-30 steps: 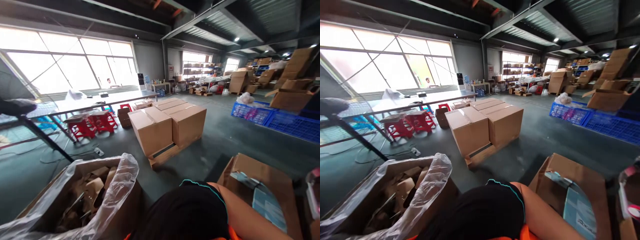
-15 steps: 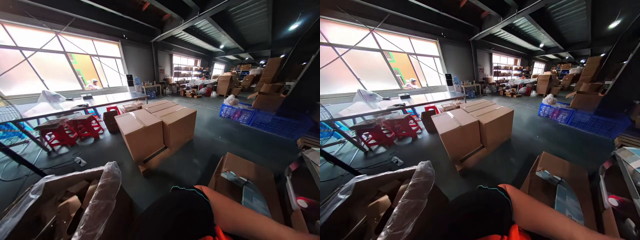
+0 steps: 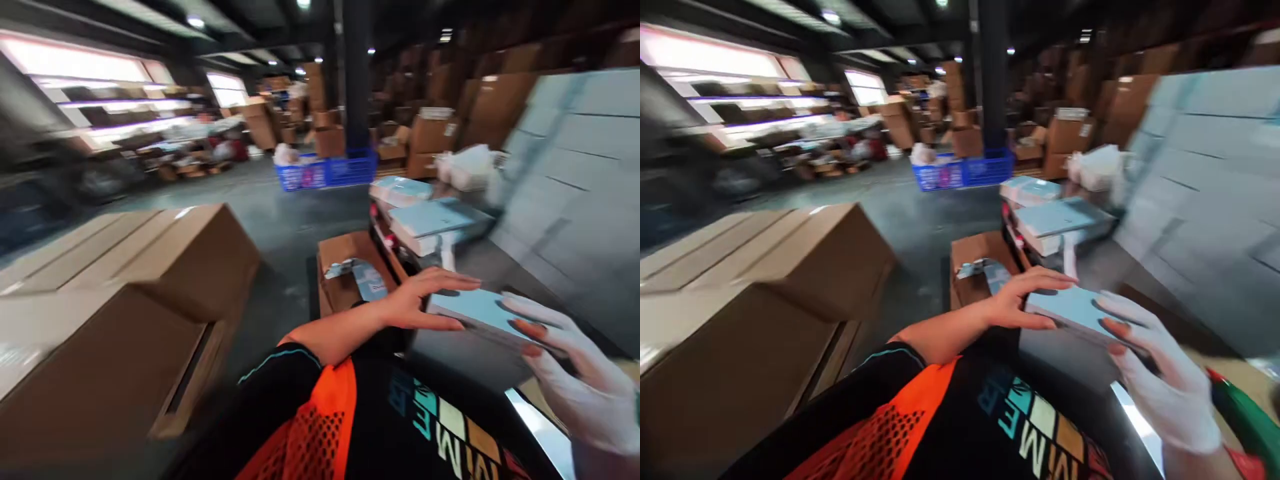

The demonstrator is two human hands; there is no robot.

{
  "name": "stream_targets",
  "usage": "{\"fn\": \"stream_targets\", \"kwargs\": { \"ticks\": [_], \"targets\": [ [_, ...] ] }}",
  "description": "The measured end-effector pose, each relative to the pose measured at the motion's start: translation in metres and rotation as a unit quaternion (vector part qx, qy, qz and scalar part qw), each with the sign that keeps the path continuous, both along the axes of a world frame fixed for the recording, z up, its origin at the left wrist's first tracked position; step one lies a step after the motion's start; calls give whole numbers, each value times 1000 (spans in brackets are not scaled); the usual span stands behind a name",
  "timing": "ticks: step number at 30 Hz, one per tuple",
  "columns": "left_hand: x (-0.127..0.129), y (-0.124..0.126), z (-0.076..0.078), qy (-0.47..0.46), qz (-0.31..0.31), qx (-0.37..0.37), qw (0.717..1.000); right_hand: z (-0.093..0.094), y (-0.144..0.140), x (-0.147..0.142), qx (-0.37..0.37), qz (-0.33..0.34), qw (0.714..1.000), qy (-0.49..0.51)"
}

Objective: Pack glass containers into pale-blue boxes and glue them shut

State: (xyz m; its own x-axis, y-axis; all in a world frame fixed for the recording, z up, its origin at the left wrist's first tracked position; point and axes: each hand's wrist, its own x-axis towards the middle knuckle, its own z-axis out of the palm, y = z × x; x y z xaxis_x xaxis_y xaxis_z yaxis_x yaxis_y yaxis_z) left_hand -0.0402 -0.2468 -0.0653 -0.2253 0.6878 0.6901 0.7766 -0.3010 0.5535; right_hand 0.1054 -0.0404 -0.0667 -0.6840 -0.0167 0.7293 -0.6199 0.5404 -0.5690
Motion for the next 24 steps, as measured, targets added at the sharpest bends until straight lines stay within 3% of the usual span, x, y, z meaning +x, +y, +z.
{"fn": "stream_targets", "kwargs": {
  "ticks": [3, 12, 15, 18, 20, 22, 24],
  "targets": [
    [-3, 34, -10, -6, -91, 75, 993, 6, 35, 53, 20, -28, 999, 0],
    [27, 107, 19, 102, -178, 128, 970, 18, 78, 99, 28, -69, 997, 38],
    [30, 124, 46, 137, -199, 85, 967, 28, 85, 113, 20, -106, 992, 59],
    [37, 143, 87, 222, -169, -27, 960, 35, 85, 109, 45, -154, 984, 73],
    [46, 155, 111, 282, -160, -109, 940, 34, 92, 102, 79, -174, 979, 65],
    [48, 165, 125, 305, -169, -151, 925, 27, 113, 102, 82, -207, 974, 33],
    [34, 170, 129, 273, -148, -120, 943, 11, 148, 115, 49, -298, 953, -25]
  ]
}}
